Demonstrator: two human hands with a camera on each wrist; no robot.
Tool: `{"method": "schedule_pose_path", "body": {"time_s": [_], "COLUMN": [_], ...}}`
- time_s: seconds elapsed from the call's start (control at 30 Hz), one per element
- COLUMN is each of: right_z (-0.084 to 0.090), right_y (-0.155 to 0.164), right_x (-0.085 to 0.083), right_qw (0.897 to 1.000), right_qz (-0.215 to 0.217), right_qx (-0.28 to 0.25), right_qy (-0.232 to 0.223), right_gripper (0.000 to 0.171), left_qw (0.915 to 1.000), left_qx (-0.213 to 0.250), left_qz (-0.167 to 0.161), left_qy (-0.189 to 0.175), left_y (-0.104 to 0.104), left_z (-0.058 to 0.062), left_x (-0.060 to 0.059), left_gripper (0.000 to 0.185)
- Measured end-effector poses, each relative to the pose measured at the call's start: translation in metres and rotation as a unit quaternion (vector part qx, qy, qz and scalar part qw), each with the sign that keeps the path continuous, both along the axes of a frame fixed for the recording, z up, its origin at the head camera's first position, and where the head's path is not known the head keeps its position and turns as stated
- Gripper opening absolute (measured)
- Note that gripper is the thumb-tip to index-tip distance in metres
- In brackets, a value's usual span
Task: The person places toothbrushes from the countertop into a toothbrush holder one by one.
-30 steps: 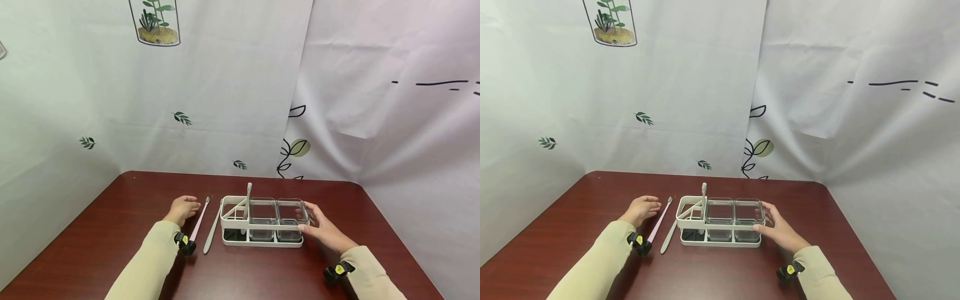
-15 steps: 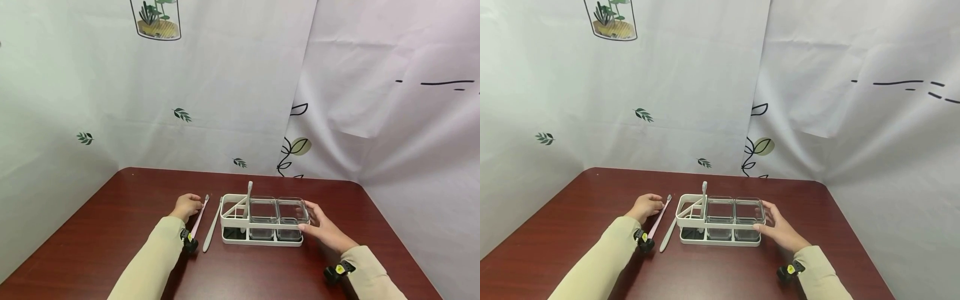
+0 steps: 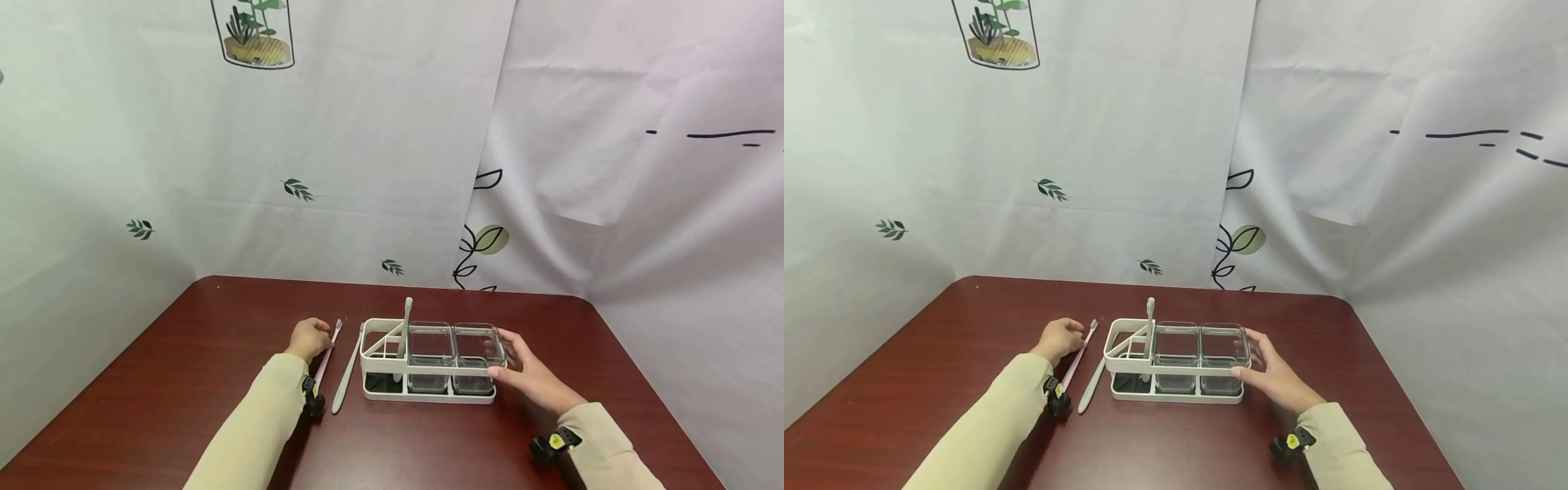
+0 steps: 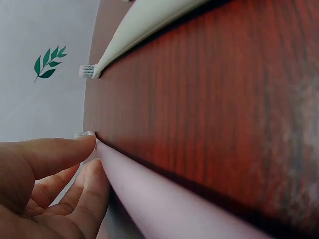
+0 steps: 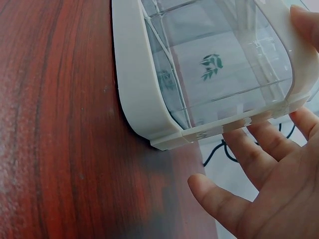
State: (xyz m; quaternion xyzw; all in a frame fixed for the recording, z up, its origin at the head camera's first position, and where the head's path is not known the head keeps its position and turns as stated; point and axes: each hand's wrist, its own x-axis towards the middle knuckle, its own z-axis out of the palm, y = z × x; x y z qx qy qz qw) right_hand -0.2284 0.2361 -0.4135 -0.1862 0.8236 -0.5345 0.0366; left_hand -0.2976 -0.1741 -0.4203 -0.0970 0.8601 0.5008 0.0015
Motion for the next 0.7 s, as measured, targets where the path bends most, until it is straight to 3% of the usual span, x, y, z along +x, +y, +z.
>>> {"method": "schedule_pose_path", "body": {"time_s": [0.3,0.53,0.7], "right_z": [0.0007,0.0005,0.0012], "right_y": [-0.0003,-0.0001,-0.0003], "right_x": [0.0003,0.0006,0.0008], "right_qw": [1.000,1.000,1.000], "right_qz": [-0.001,-0.004,-0.004], "right_qx": [0.002,0.003,0.004], "right_qy": [0.000,-0.002,-0.004], "right_gripper": [0.072,0.072,0.072], "left_qw": [0.9998,0.9994,0.9981], "left_qx": [-0.013,-0.022,-0.047], "left_qz": [0.000,-0.020,-0.029], "left_qy": [-0.013,-0.019,-0.028], "left_y": [0.0037,0.0033,0.0046], "left_z": [0.0049,0.0028,0.0080], "left_x": [0.0040,-0.0015,-0.0035], "left_gripper": [0.027,0.028,0.030]}}
